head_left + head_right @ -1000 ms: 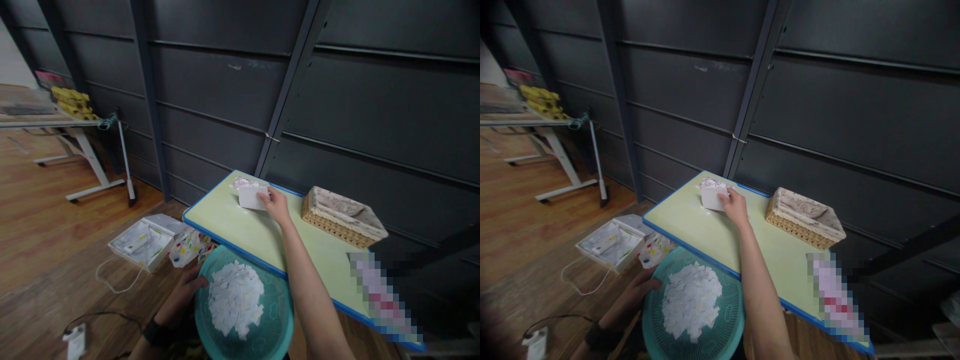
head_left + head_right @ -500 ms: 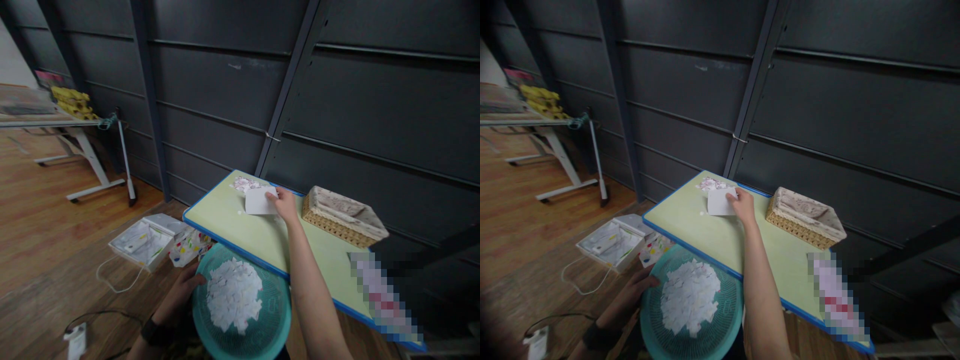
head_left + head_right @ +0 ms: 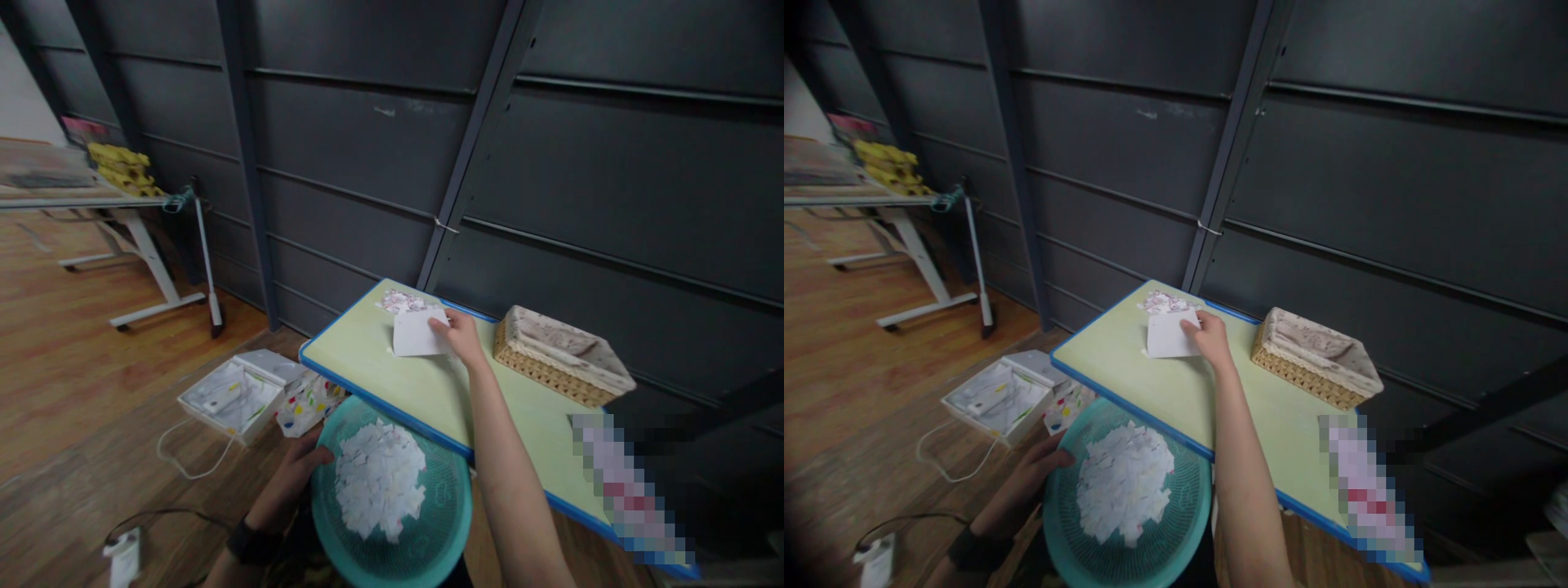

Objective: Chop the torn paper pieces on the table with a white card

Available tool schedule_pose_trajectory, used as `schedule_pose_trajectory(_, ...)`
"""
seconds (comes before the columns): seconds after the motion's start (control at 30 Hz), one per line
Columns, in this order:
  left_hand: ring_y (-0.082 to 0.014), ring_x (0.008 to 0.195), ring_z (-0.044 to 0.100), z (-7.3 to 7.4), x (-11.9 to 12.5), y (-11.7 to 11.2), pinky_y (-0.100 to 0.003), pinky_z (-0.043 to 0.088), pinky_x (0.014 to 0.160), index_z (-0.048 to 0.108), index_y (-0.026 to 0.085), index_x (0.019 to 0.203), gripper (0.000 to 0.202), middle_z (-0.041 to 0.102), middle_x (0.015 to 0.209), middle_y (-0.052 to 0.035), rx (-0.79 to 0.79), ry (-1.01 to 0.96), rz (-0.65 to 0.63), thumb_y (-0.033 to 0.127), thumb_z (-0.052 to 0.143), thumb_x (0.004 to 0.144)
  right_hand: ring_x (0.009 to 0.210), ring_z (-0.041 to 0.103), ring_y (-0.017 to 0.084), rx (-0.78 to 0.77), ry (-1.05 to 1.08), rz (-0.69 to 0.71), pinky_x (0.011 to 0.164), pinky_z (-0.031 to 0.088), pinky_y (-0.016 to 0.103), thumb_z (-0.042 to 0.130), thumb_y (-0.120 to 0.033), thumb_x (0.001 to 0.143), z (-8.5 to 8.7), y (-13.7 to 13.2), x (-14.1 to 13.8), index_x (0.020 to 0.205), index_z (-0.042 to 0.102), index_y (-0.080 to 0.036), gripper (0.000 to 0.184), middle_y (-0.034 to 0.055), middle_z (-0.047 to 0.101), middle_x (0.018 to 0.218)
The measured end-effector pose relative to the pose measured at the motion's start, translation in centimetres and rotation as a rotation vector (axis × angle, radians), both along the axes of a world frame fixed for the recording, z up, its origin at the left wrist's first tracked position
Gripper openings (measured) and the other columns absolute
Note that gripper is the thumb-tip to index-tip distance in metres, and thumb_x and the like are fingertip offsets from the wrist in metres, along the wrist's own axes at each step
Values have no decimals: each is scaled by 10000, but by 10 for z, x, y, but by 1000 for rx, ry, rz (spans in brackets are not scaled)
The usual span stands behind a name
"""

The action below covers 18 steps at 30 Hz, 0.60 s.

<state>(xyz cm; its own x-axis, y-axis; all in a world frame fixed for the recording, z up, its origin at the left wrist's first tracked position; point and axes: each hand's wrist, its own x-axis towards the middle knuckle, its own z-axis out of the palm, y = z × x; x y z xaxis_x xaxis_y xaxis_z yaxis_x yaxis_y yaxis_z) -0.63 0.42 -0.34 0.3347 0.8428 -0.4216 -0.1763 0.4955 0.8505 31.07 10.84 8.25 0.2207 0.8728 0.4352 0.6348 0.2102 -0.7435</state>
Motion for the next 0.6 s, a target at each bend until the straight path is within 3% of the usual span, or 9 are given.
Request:
schedule_pose_trajectory(0.2,-348,1102,614,-5,0,3,-430,472,922,700,181,1078,490,728,1148,-91,-31,24,11,205,666,590,622,500,139,36,169,46,577,367,245,615,-476,669,-4,3,-5,779,643,-122,371,30,626,718)
schedule_pose_trajectory(0.33,-353,1140,592,-7,-1,4,-439,467,935,669,181,1150,562,720,1163,-98,-10,10,14,204,672,589,638,499,143,49,104,51,586,361,247,596,-463,682,-6,6,-5,774,649,-124,356,30,624,720)
schedule_pose_trajectory(0.6,-356,1147,587,-1,0,4,-440,463,943,678,180,1146,564,731,1141,-102,15,36,79,189,680,582,569,489,129,-149,180,59,510,331,228,657,-435,607,-3,0,7,758,646,-120,350,11,607,643)
